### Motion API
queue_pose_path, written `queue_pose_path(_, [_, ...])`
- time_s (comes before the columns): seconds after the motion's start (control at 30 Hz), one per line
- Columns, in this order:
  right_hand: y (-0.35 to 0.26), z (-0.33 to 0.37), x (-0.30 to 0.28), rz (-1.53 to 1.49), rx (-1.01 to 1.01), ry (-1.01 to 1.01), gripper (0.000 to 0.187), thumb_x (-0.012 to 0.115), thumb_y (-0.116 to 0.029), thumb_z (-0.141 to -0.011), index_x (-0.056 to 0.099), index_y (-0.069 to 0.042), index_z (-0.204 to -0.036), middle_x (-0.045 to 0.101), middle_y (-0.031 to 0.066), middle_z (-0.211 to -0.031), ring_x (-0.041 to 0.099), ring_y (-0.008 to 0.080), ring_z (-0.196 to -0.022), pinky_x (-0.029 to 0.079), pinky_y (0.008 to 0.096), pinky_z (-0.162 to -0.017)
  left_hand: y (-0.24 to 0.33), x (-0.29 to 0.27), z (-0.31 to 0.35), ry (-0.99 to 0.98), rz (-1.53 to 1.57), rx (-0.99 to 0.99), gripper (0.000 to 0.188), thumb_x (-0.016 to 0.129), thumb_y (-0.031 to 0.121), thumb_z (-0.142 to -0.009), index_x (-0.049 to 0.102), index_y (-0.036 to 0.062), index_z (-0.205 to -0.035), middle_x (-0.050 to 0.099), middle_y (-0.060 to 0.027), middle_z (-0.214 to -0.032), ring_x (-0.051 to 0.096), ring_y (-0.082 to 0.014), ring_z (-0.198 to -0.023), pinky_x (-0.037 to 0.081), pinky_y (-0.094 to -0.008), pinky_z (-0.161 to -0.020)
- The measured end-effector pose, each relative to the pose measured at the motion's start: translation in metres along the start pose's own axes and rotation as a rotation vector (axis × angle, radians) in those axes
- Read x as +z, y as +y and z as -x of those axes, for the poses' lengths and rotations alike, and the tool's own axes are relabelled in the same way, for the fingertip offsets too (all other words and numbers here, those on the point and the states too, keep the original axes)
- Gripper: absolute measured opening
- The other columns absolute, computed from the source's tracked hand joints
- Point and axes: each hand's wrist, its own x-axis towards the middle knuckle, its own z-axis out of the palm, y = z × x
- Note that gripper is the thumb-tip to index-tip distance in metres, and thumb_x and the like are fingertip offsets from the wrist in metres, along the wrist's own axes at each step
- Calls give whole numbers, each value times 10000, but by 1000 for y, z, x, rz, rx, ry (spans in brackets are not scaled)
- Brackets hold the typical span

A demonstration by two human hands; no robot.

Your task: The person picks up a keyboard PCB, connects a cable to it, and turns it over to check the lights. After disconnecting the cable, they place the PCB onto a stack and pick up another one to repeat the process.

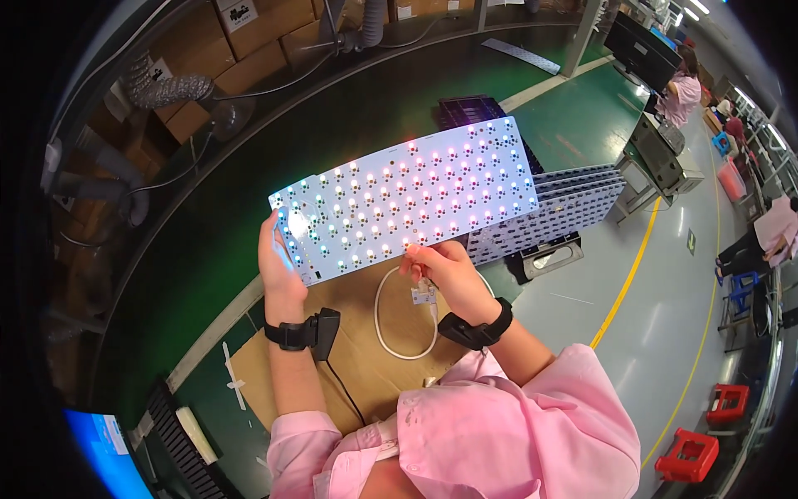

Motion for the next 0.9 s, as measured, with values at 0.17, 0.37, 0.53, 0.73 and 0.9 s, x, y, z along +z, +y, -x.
queue_pose_path(0.17, [-1,0,-1,-34,-5,-20,213,510,-143,-862,586,41,-785,601,123,-772,520,148,-692,403,264,-657,1,-1,1,0,4,-6,362,505,298,-851,518,40,-1105,549,-29,-1103,502,-159,-1008,343,-298,-912])
queue_pose_path(0.37, [2,-1,-3,-61,7,-2,211,509,-142,-862,582,37,-778,595,122,-768,521,155,-697,398,266,-652,1,2,2,-1,-3,13,363,492,304,-860,516,37,-1105,548,-31,-1102,502,-151,-1007,347,-292,-909])
queue_pose_path(0.53, [2,-2,-3,-64,2,-25,213,503,-141,-865,579,35,-771,592,122,-764,519,155,-696,396,269,-652,1,1,0,-28,-10,61,361,466,318,-878,520,38,-1099,553,-34,-1100,506,-146,-1011,353,-290,-907])
queue_pose_path(0.73, [0,-1,-1,-48,-6,-18,221,490,-135,-867,563,32,-742,587,125,-764,513,159,-694,395,272,-657,1,2,0,-46,0,63,365,430,337,-897,527,43,-1091,565,-37,-1094,514,-146,-1012,356,-290,-908])
queue_pose_path(0.9, [1,0,-2,-65,-17,-29,224,483,-132,-868,550,35,-735,584,130,-780,512,162,-704,396,274,-663,2,2,0,-57,8,55,370,398,340,-910,533,47,-1090,575,-41,-1090,523,-147,-1004,361,-289,-905])
